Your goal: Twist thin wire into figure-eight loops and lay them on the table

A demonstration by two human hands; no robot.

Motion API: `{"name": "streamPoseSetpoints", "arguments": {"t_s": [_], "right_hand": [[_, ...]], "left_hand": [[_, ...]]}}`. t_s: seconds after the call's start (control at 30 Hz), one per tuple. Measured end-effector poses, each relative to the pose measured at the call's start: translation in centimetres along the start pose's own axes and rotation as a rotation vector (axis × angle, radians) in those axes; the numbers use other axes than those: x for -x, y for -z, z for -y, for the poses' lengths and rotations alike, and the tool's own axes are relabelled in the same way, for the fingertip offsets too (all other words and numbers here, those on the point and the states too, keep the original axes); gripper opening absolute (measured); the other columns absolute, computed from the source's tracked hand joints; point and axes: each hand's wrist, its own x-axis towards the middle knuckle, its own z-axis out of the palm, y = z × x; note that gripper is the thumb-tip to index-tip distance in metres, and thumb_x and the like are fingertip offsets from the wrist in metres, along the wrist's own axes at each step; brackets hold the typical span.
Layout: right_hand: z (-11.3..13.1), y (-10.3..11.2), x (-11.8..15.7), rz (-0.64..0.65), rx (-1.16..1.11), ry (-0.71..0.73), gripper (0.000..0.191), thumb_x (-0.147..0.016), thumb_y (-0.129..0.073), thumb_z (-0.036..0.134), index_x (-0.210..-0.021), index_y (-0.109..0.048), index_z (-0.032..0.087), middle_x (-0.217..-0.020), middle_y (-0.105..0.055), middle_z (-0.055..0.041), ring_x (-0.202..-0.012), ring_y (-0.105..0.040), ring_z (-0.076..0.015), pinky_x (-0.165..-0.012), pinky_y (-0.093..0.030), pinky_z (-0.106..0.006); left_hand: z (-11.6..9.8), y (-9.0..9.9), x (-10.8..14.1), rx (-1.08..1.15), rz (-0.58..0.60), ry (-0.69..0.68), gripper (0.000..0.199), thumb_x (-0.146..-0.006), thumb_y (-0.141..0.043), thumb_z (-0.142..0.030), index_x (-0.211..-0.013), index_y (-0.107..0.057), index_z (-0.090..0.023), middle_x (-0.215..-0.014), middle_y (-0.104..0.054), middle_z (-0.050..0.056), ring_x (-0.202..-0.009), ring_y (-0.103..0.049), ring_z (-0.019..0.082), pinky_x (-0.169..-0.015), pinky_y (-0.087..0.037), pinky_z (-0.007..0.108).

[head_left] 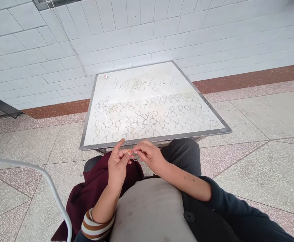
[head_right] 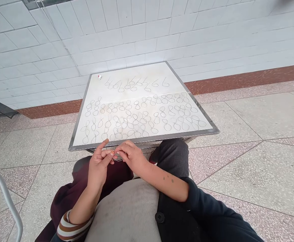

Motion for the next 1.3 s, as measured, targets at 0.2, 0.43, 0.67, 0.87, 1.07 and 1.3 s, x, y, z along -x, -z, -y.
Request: {"name": "streamPoseSetpoints", "arguments": {"t_s": [0.2, 0.43, 0.67, 0.87, 1.07, 1.3], "right_hand": [[0.12, 0.42, -0.18, -0.044, 0.131, 0.084, 0.020, -0.093, -0.050, 0.012, -0.097, -0.066, 0.022, -0.089, -0.063, -0.0035, -0.085, -0.062, -0.0149, -0.075, -0.054, -0.029], [-0.04, 0.47, -0.19, -0.067, 0.126, 0.115, 0.019, -0.094, -0.050, 0.014, -0.098, -0.066, 0.022, -0.091, -0.064, -0.0041, -0.086, -0.063, -0.0151, -0.077, -0.055, -0.030], [-0.08, 0.51, -0.15, -0.038, 0.125, 0.136, 0.019, -0.095, -0.049, 0.015, -0.100, -0.066, 0.022, -0.094, -0.063, -0.0047, -0.089, -0.063, -0.0149, -0.078, -0.055, -0.029], [-0.06, 0.38, -0.22, -0.052, 0.133, 0.160, 0.018, -0.096, -0.049, 0.016, -0.099, -0.065, 0.022, -0.092, -0.063, -0.0043, -0.086, -0.062, -0.0148, -0.075, -0.055, -0.029], [-0.05, 0.34, -0.20, -0.049, 0.126, 0.150, 0.010, -0.093, -0.055, 0.018, -0.098, -0.063, 0.021, -0.090, -0.063, -0.0050, -0.080, -0.061, -0.0154, -0.067, -0.054, -0.028], [0.19, 0.49, -0.32, 0.004, 0.106, 0.161, 0.012, -0.094, -0.054, 0.017, -0.091, -0.065, 0.021, -0.083, -0.063, -0.0032, -0.078, -0.060, -0.0151, -0.071, -0.051, -0.028]], "left_hand": [[-0.31, 0.03, 0.21, 0.011, 0.034, 0.015, 0.063, -0.079, -0.072, -0.030, -0.138, -0.050, -0.024, -0.093, -0.075, 0.003, -0.082, -0.065, 0.015, -0.079, -0.053, 0.030], [-0.13, -0.27, 0.37, 0.092, -0.016, 0.007, 0.064, -0.076, -0.075, -0.027, -0.135, -0.052, -0.025, -0.094, -0.073, 0.002, -0.078, -0.067, 0.013, -0.079, -0.054, 0.030], [-0.17, -0.29, 0.38, 0.113, -0.065, -0.025, 0.058, -0.072, -0.079, -0.027, -0.126, -0.059, -0.022, -0.082, -0.072, 0.000, -0.076, -0.068, 0.014, -0.078, -0.055, 0.030], [-0.05, -0.08, 0.40, 0.097, -0.042, -0.025, 0.053, -0.075, -0.076, -0.030, -0.124, -0.060, -0.019, -0.082, -0.073, 0.002, -0.075, -0.067, 0.013, -0.075, -0.053, 0.028], [-0.03, 0.12, 0.35, 0.048, -0.061, -0.012, 0.049, -0.077, -0.074, -0.031, -0.122, -0.059, -0.019, -0.082, -0.071, 0.001, -0.073, -0.067, 0.014, -0.066, -0.052, 0.025], [-0.11, 0.32, 0.39, -0.030, -0.064, -0.036, 0.047, -0.080, -0.071, -0.033, -0.123, -0.058, -0.020, -0.080, -0.069, 0.001, -0.071, -0.065, 0.013, -0.060, -0.049, 0.023]]}}
